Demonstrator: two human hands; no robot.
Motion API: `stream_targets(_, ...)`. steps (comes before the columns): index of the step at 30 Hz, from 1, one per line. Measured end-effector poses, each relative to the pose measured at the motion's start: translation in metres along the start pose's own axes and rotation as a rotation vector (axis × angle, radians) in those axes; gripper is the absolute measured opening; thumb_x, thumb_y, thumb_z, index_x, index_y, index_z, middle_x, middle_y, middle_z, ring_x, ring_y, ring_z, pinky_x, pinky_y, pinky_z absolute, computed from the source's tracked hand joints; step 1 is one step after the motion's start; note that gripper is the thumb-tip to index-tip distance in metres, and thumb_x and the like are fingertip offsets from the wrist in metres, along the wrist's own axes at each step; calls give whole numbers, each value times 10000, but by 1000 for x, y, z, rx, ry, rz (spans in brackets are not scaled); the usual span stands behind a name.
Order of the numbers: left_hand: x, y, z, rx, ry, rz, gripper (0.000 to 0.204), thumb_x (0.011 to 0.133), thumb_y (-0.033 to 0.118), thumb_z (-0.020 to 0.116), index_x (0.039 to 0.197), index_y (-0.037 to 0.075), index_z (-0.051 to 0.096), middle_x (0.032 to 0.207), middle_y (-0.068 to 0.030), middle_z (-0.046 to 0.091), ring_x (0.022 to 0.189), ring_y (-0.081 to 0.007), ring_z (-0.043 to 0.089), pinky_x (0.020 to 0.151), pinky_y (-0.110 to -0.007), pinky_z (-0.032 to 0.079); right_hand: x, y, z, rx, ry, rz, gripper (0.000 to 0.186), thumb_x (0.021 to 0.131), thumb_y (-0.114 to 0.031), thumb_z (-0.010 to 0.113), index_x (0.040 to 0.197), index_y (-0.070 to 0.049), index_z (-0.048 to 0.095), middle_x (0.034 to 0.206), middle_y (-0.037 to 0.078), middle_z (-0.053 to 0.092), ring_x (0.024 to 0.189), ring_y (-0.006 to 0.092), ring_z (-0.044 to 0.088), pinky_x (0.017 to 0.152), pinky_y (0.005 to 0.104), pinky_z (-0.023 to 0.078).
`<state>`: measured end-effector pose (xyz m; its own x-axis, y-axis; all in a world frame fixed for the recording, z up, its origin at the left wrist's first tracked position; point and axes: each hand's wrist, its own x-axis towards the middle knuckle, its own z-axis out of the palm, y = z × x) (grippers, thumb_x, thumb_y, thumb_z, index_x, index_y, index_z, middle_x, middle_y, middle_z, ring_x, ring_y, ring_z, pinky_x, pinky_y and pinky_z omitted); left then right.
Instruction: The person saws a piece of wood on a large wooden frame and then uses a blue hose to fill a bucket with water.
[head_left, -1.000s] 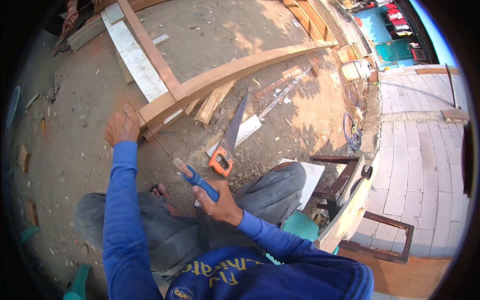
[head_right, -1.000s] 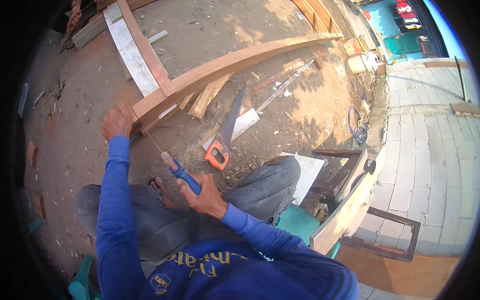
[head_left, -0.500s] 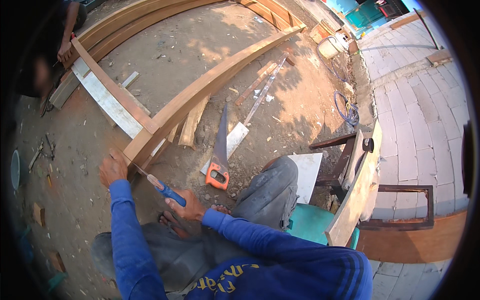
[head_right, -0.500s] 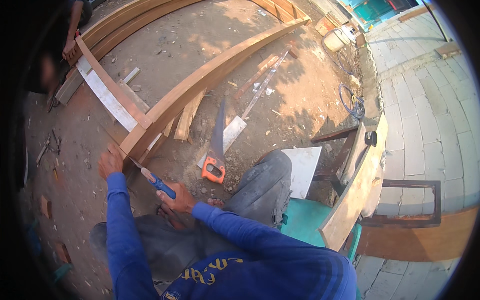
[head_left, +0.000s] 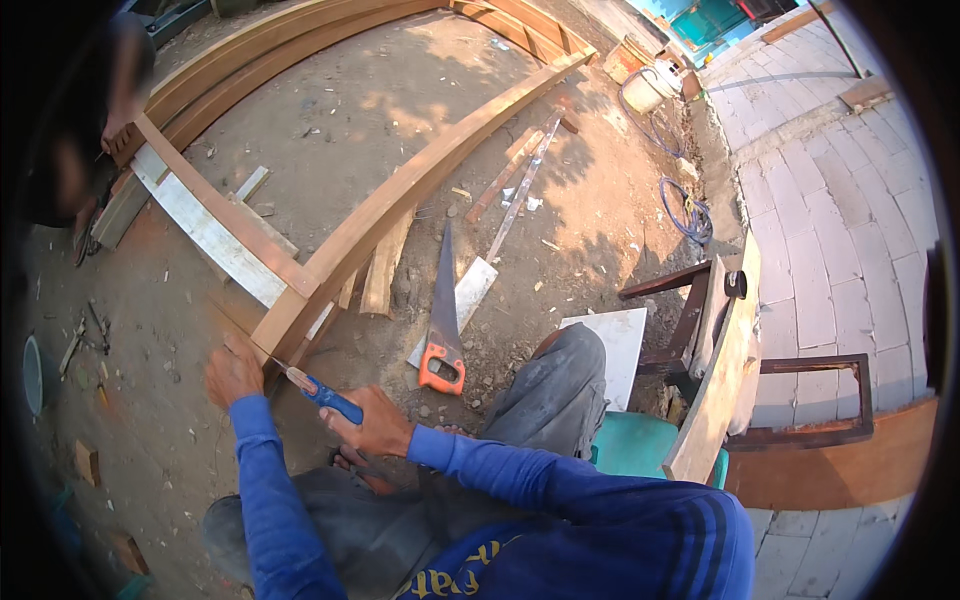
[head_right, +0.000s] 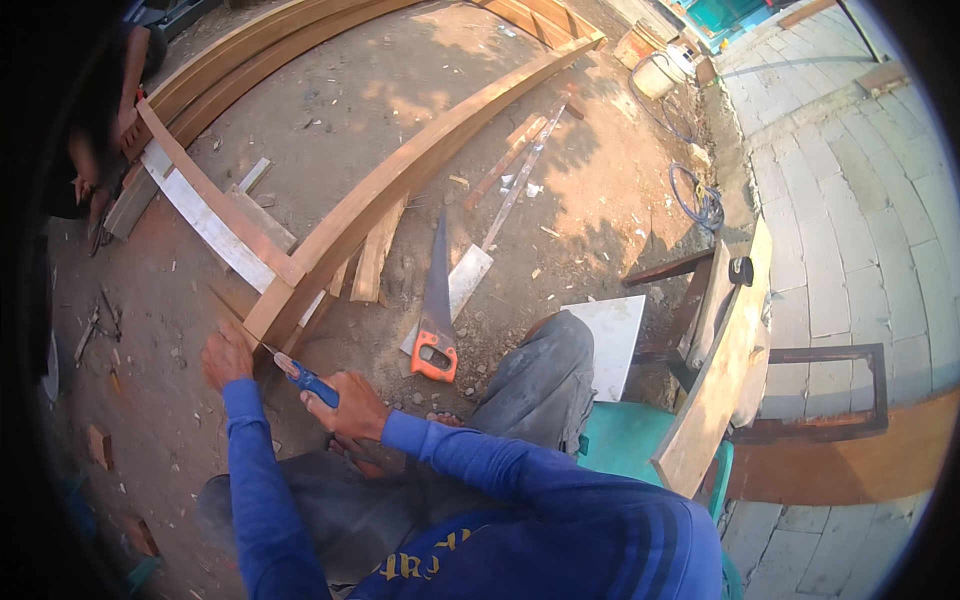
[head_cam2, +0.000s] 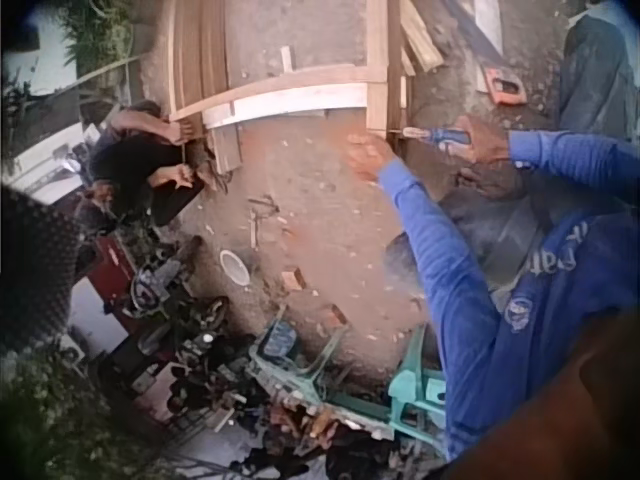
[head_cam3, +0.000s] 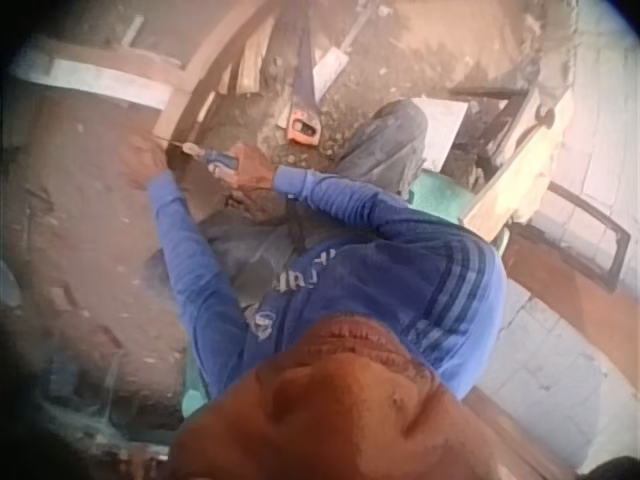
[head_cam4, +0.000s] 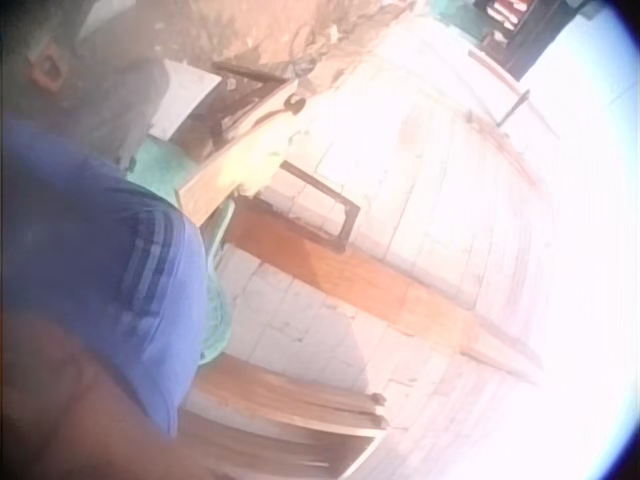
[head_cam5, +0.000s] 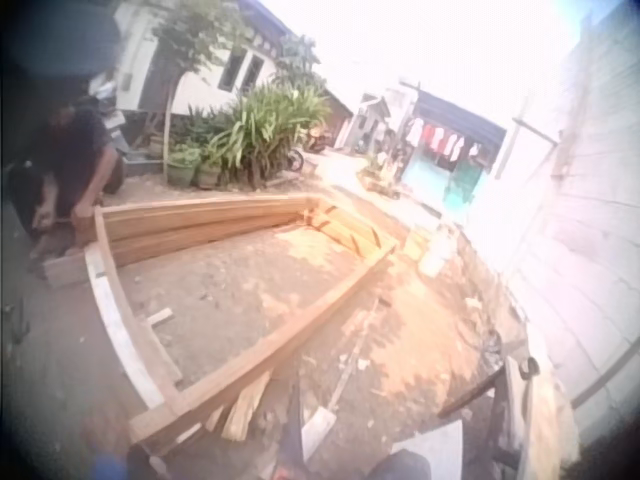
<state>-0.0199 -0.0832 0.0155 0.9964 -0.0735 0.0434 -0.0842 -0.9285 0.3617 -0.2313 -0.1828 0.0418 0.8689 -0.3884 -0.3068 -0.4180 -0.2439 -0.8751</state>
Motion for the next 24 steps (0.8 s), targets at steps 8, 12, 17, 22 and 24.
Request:
stream_targets(8, -5, 4, -4, 38, -17, -64, 626, 994, 484, 418, 951, -39, 759, 952, -335, 690, 897, -526, 675, 836, -584, 522, -22, 86, 37, 253, 114, -354, 318, 912, -284, 642, 1058, -1, 656, 838, 239, 653, 686, 393, 609, 650, 451, 474)
stream_targets(12, 13, -14, -10, 4, -21, -98, 611, 990, 461, 421, 968, -48, 758, 958, -345, 690, 915, -516, 686, 844, -580, 523, -23, -10, -3, 75, -38, -130, 308, 925, -302, 647, 919, 6, 647, 699, 198, 615, 600, 361, 582, 606, 436, 465)
stream_targets(17, 7, 0, -11, -63, -53, -94, 583, 965, 448, 458, 953, -51, 758, 971, -349, 692, 930, -521, 688, 881, -561, 531, -137, -11, -55, 19, -49, 14, 256, 948, -230, 611, 942, 14, 687, 605, 108, 590, 567, 187, 622, 601, 337, 490)
stream_targets(22, 4, -3, -7, -124, -17, -84, 534, 965, 398, 474, 847, -36, 760, 874, -325, 700, 829, -514, 698, 810, -567, 548, -131, 18, -48, 52, -26, -44, 240, 944, -203, 595, 861, 9, 670, 590, 54, 555, 562, 98, 530, 561, 307, 438)
stream_targets(24, -1, -3, -10, -158, -85, -94, 529, 963, 392, 476, 830, -36, 757, 843, -319, 698, 809, -509, 697, 795, -569, 547, -49, 18, -10, 109, -23, -54, 280, 952, -206, 591, 761, -1, 603, 575, 28, 511, 549, 87, 472, 522, 319, 389)
